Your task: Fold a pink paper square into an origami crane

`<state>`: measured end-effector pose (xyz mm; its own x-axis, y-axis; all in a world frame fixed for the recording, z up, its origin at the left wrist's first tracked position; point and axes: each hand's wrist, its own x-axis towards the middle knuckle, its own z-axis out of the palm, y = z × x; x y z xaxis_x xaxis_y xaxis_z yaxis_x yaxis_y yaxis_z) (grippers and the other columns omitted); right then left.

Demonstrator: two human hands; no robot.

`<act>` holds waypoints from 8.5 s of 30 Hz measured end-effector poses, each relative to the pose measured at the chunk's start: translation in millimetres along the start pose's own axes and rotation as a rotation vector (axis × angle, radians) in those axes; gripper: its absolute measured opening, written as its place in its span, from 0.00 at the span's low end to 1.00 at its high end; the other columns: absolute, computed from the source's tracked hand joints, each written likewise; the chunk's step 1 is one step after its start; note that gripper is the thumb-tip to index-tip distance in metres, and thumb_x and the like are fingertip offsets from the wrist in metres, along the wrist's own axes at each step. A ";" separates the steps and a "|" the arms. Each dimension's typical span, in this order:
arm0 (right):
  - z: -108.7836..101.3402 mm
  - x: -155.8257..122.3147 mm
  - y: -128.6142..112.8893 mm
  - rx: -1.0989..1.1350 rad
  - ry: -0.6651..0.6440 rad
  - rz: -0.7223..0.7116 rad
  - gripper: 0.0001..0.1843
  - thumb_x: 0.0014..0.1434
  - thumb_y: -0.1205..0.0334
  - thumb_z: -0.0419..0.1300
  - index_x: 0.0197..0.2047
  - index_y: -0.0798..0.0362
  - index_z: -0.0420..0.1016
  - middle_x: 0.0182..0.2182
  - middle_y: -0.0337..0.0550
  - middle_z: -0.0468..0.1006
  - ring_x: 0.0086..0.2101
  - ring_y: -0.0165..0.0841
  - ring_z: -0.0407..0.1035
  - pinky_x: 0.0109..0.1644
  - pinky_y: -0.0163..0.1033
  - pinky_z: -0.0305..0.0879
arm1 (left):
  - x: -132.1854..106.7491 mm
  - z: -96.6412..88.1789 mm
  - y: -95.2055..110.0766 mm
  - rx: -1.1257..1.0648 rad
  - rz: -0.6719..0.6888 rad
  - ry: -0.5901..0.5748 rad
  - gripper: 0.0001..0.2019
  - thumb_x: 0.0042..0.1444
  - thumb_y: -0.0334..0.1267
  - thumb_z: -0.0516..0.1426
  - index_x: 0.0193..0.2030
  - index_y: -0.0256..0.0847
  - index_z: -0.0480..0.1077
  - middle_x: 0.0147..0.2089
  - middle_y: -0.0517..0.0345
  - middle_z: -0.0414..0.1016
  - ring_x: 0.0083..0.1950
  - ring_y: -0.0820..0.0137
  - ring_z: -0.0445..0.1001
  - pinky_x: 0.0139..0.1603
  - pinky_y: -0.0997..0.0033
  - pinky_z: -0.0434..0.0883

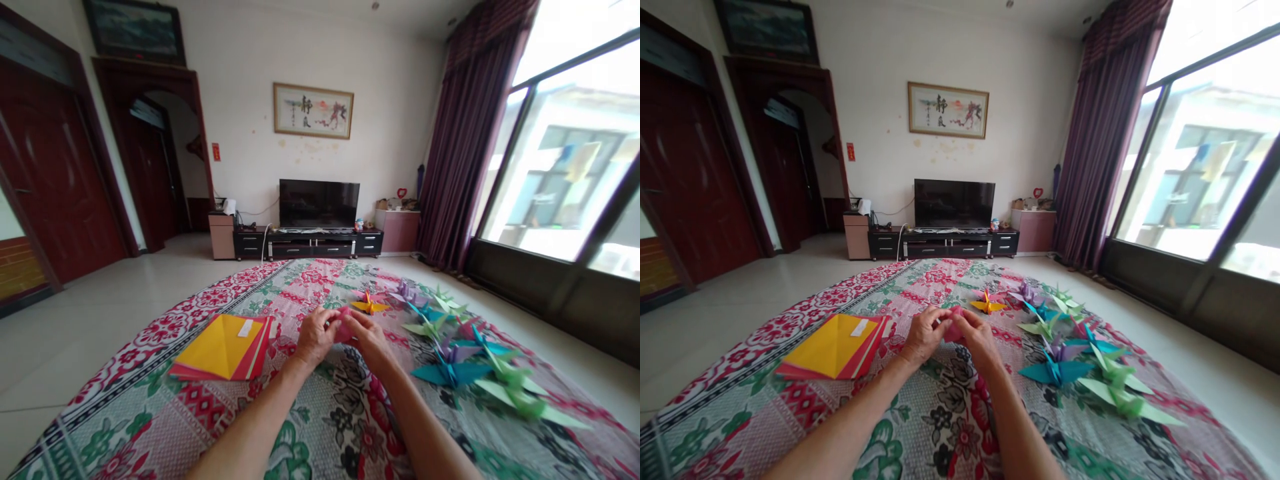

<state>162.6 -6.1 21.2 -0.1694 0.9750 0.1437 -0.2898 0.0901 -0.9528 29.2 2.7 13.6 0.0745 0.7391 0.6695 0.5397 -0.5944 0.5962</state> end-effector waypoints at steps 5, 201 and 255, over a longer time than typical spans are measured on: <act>-4.3 6.9 9.2 0.064 0.088 -0.033 0.20 0.42 0.52 0.66 0.39 0.51 0.76 0.29 0.39 0.77 0.25 0.30 0.68 0.29 0.36 0.67 | -2.2 -1.8 -0.1 -0.032 -0.046 0.012 0.10 0.48 0.33 0.56 0.39 0.37 0.70 0.32 0.55 0.72 0.31 0.74 0.70 0.31 0.77 0.67; 1.4 12.0 32.0 -0.614 0.413 -0.397 0.10 0.43 0.63 0.52 0.30 0.54 0.71 0.21 0.34 0.69 0.23 0.27 0.60 0.27 0.30 0.58 | 2.6 -0.5 -7.6 -1.038 -0.824 -0.306 0.13 0.39 0.31 0.63 0.35 0.37 0.72 0.28 0.57 0.74 0.26 0.74 0.71 0.22 0.79 0.68; -10.8 11.6 22.6 -0.122 0.301 -0.208 0.13 0.46 0.54 0.55 0.33 0.52 0.74 0.28 0.38 0.73 0.26 0.28 0.64 0.29 0.32 0.61 | 3.8 12.7 -5.5 -1.151 -0.827 -0.103 0.12 0.47 0.38 0.60 0.38 0.35 0.72 0.29 0.55 0.75 0.26 0.75 0.70 0.20 0.80 0.69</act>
<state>164.2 9.4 -1.6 0.1712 0.9475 0.2699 -0.1715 0.2985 -0.9389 37.2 12.8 7.2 0.1657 0.9850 -0.0490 -0.5123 0.1284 0.8491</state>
